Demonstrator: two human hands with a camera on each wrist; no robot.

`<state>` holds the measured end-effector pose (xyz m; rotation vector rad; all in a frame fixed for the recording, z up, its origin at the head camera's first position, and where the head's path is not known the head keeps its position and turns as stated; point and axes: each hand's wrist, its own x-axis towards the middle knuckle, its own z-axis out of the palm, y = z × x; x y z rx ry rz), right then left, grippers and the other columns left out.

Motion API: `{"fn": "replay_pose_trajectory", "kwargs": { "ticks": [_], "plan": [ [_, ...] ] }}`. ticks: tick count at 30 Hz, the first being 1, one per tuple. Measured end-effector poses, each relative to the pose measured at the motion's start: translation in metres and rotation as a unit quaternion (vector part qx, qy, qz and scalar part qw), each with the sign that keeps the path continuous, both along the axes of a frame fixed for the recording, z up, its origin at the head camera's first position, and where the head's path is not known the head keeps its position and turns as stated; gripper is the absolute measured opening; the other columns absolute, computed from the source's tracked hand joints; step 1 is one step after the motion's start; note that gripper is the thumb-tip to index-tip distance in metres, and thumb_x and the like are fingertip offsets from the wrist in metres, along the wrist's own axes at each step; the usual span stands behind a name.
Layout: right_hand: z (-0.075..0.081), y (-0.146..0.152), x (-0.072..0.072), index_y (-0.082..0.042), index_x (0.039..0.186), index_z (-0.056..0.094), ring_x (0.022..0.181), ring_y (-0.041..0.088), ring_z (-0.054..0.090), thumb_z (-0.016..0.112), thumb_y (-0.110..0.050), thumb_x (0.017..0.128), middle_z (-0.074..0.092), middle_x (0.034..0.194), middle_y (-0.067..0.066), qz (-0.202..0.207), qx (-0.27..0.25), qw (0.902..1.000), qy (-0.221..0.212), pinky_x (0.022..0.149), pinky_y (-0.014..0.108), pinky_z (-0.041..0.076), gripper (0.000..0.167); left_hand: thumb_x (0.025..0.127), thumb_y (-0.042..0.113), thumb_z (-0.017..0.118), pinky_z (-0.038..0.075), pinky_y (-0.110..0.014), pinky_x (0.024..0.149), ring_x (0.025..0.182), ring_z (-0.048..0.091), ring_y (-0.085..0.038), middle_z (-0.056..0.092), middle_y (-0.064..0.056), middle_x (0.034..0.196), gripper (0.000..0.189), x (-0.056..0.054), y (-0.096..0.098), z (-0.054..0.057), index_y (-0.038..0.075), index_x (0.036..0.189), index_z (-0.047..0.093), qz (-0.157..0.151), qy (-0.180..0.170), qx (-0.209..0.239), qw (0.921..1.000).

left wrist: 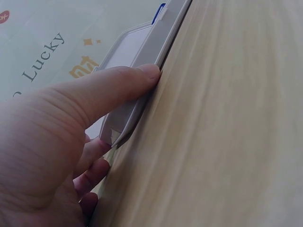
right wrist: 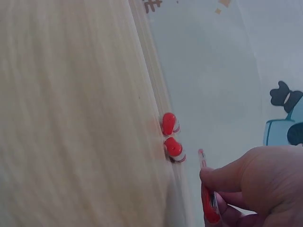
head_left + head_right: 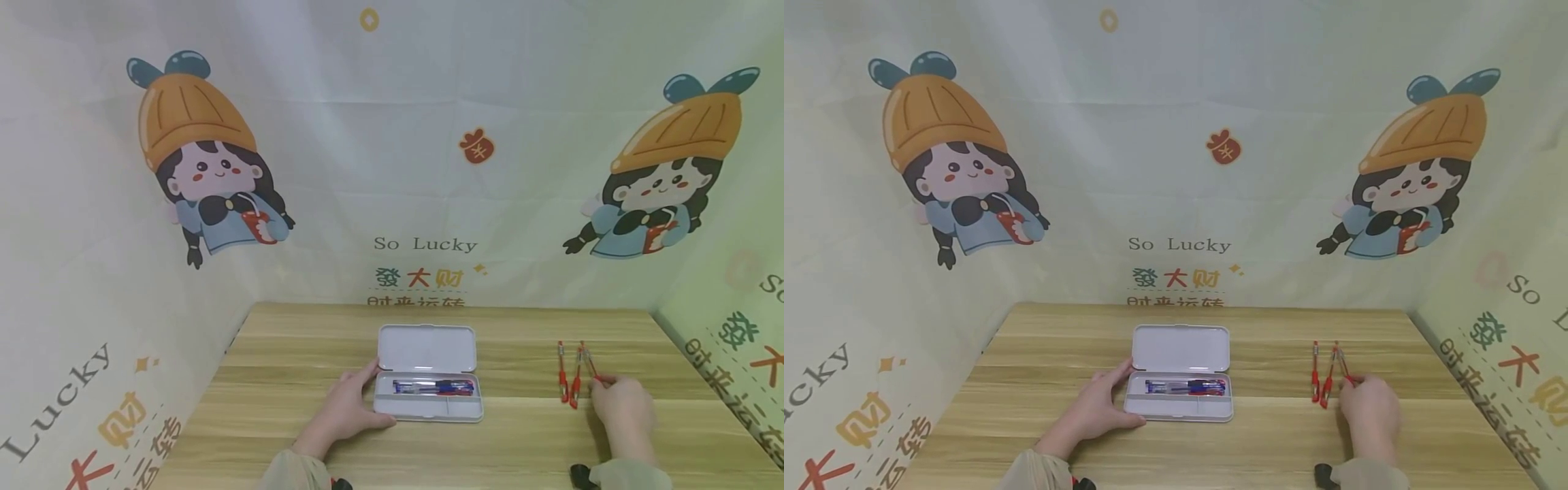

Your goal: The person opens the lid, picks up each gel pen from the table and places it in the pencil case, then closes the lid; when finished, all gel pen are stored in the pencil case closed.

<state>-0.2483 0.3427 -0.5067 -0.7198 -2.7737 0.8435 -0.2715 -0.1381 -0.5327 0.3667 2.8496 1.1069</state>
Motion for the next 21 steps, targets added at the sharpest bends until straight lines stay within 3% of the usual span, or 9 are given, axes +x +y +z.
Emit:
{"fn": "replay_pose_trajectory", "kwargs": {
  "ticks": [7,16,21],
  "plan": [
    [0.011,-0.013,-0.004,0.001,0.129,0.075,0.101,0.044,0.073,0.06,-0.028,0.106,0.079,0.113,0.023,0.025,0.006,0.9994,0.022,0.063,0.038,0.049,0.04,0.066,0.048,0.104,0.048,-0.067,0.118,0.14,0.054,-0.039,0.061,-0.009,0.161,0.129,-0.001,0.001,-0.002,0.017,0.173,0.038,-0.001,0.0,0.002,1.0],
    [0.019,-0.035,-0.008,-0.004,0.131,0.076,0.092,0.036,0.075,0.064,-0.028,0.106,0.081,0.114,0.017,0.071,0.006,0.9967,0.039,0.062,0.036,0.047,0.038,0.066,0.048,0.104,0.05,-0.065,0.117,0.139,0.055,-0.04,0.061,-0.014,0.159,0.129,-0.002,0.001,-0.002,0.019,0.172,0.039,0.002,0.002,-0.005,1.0],
    [0.02,-0.049,-0.012,-0.004,0.128,0.078,0.098,0.039,0.075,0.065,-0.025,0.106,0.08,0.115,0.018,0.101,0.025,0.9926,0.061,0.067,0.043,0.05,0.033,0.067,0.047,0.104,0.05,-0.065,0.117,0.139,0.055,-0.039,0.06,-0.015,0.159,0.128,-0.001,0.0,0.0,0.018,0.172,0.039,0.004,-0.002,-0.003,1.0]
  ]
}}
